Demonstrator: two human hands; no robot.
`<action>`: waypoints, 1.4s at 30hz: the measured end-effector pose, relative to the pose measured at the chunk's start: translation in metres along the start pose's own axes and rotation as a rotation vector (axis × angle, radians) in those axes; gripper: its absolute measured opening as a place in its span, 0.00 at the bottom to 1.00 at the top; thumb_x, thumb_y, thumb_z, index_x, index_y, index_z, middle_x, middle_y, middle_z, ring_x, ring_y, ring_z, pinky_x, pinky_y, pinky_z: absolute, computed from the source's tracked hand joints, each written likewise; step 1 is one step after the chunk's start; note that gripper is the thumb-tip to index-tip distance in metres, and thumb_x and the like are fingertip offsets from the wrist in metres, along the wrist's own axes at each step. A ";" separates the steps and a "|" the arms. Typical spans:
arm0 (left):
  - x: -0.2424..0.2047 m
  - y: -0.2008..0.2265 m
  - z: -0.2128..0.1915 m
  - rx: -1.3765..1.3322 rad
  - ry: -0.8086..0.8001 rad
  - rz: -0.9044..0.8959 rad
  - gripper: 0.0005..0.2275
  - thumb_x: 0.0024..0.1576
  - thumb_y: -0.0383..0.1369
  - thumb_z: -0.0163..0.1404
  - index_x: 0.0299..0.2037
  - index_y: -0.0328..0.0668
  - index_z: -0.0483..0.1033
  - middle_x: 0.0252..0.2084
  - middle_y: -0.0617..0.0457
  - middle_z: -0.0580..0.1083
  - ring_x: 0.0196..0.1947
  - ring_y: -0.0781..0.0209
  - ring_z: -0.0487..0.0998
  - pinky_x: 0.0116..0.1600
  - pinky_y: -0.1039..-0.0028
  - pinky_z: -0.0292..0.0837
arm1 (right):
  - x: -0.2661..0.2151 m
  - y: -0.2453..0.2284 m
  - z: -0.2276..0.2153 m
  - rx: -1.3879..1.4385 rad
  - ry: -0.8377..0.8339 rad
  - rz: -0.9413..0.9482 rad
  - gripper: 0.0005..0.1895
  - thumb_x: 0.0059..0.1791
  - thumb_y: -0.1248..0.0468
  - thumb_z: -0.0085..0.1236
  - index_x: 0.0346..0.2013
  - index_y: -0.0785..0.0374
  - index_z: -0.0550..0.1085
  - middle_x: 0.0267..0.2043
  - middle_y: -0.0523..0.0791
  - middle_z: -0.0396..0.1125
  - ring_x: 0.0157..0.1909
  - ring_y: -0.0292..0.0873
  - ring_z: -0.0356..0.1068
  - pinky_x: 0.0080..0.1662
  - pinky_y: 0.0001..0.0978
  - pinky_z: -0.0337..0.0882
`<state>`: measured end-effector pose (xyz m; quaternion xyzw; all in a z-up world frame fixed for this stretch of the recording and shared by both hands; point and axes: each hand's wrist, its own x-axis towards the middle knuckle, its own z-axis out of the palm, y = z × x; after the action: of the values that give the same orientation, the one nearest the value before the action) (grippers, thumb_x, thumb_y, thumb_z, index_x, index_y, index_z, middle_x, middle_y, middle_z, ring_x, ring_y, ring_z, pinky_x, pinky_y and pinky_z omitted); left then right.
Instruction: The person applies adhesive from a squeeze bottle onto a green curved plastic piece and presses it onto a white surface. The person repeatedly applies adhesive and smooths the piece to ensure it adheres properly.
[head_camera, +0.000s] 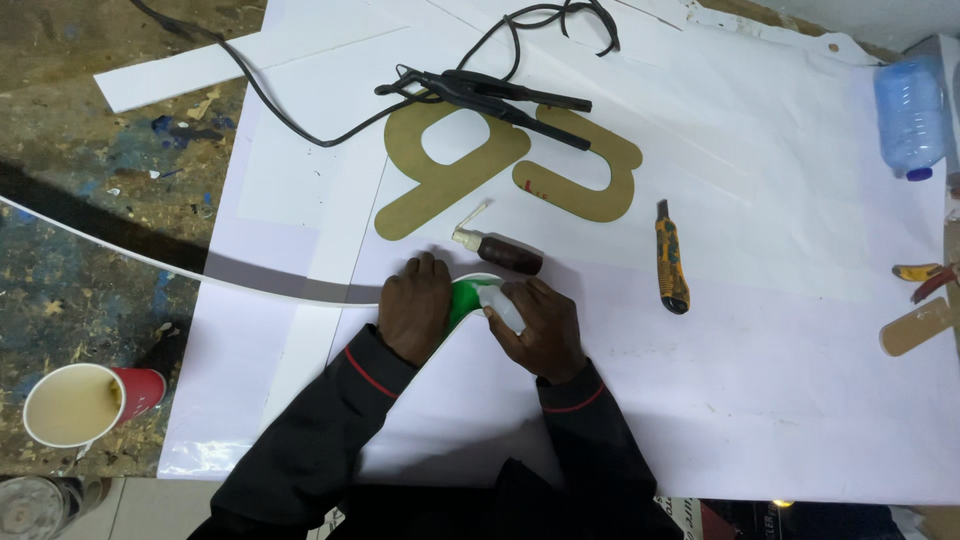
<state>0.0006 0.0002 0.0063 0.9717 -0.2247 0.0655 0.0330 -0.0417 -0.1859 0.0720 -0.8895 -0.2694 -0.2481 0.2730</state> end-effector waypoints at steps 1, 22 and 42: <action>0.000 0.000 0.003 0.000 0.000 -0.001 0.06 0.48 0.31 0.58 0.32 0.44 0.74 0.32 0.53 0.72 0.33 0.56 0.77 0.26 0.70 0.68 | 0.000 -0.001 -0.004 0.001 0.000 -0.001 0.11 0.48 0.61 0.66 0.36 0.68 0.77 0.24 0.49 0.68 0.28 0.51 0.73 0.30 0.35 0.74; 0.002 -0.004 -0.003 -0.055 -0.148 0.003 0.06 0.52 0.30 0.57 0.36 0.42 0.74 0.36 0.50 0.73 0.37 0.54 0.78 0.28 0.67 0.71 | -0.007 0.001 -0.013 -0.102 -0.020 -0.027 0.10 0.46 0.61 0.66 0.31 0.65 0.77 0.20 0.48 0.65 0.24 0.48 0.69 0.25 0.32 0.68; 0.000 -0.003 -0.009 -0.072 -0.093 0.000 0.04 0.54 0.31 0.55 0.34 0.42 0.74 0.35 0.50 0.73 0.36 0.53 0.78 0.28 0.66 0.72 | 0.000 0.000 -0.009 0.059 -0.008 0.092 0.10 0.46 0.63 0.66 0.36 0.66 0.77 0.25 0.51 0.70 0.30 0.54 0.74 0.30 0.40 0.74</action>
<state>0.0004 0.0035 0.0151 0.9719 -0.2281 0.0121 0.0576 -0.0439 -0.1911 0.0786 -0.8934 -0.2368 -0.2239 0.3094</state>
